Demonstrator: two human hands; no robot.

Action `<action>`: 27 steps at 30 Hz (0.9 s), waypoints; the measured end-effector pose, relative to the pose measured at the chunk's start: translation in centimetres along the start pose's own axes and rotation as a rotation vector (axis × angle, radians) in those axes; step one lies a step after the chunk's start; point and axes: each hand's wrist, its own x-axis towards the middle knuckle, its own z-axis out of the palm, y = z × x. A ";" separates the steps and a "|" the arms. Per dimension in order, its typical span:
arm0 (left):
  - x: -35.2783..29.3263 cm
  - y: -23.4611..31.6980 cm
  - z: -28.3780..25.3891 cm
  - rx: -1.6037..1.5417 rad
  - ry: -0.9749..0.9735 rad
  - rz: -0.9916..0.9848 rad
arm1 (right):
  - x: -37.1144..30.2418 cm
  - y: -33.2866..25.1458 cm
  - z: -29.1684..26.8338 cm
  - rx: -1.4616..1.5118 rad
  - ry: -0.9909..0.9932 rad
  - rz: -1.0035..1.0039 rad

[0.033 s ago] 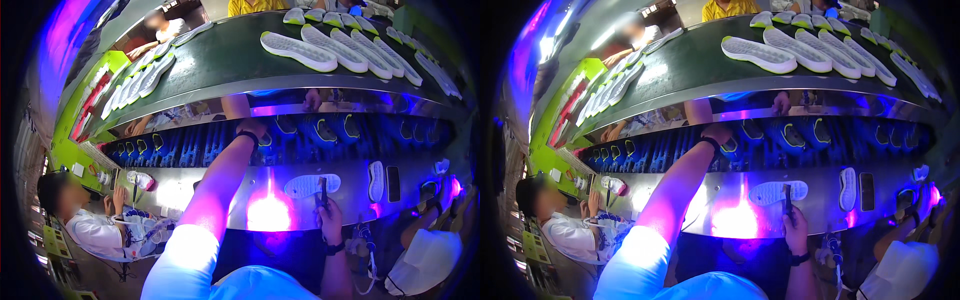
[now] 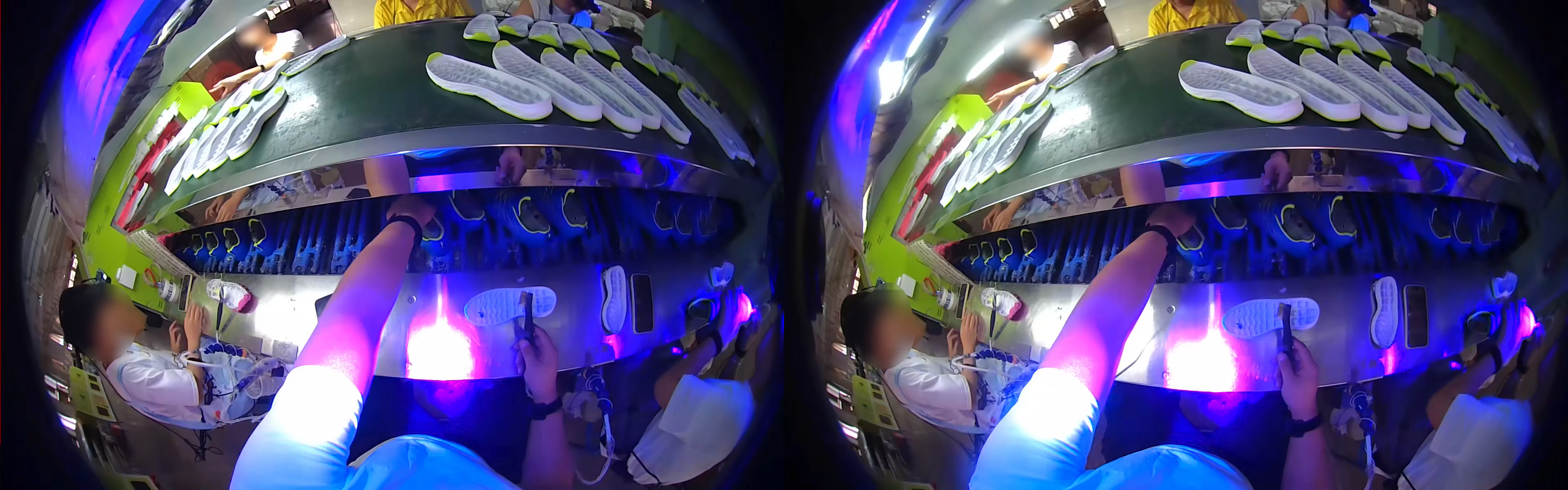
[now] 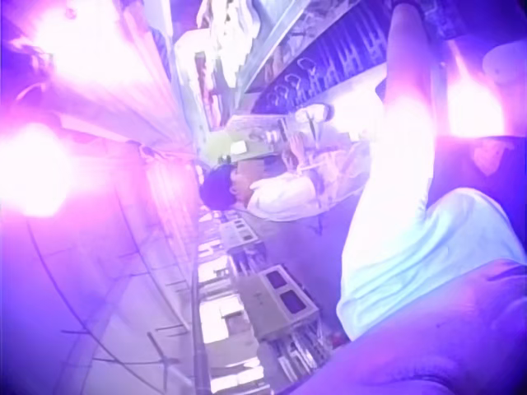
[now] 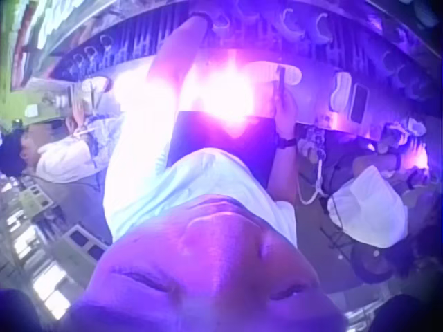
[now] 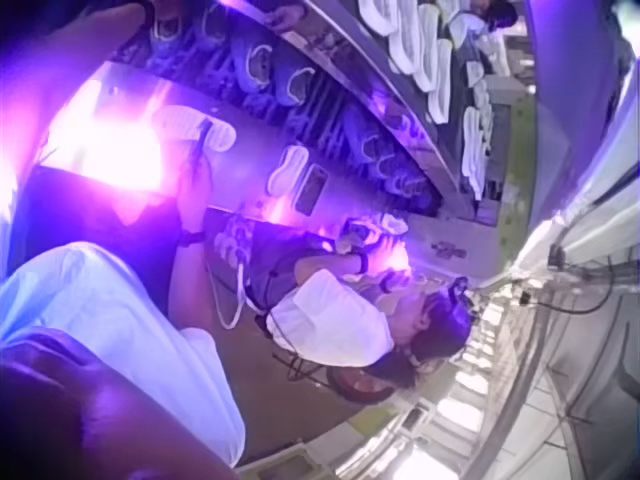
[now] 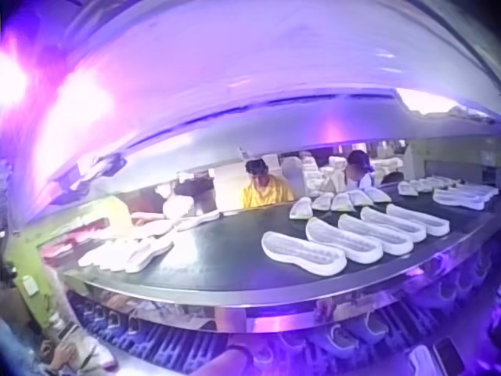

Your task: Applying liquid to shoe components and inspecting them under a lamp on a production line.

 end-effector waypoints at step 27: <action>7.8 0.1 4.6 -0.318 0.186 0.441 | 2.6 -0.2 0.4 -0.099 0.103 0.022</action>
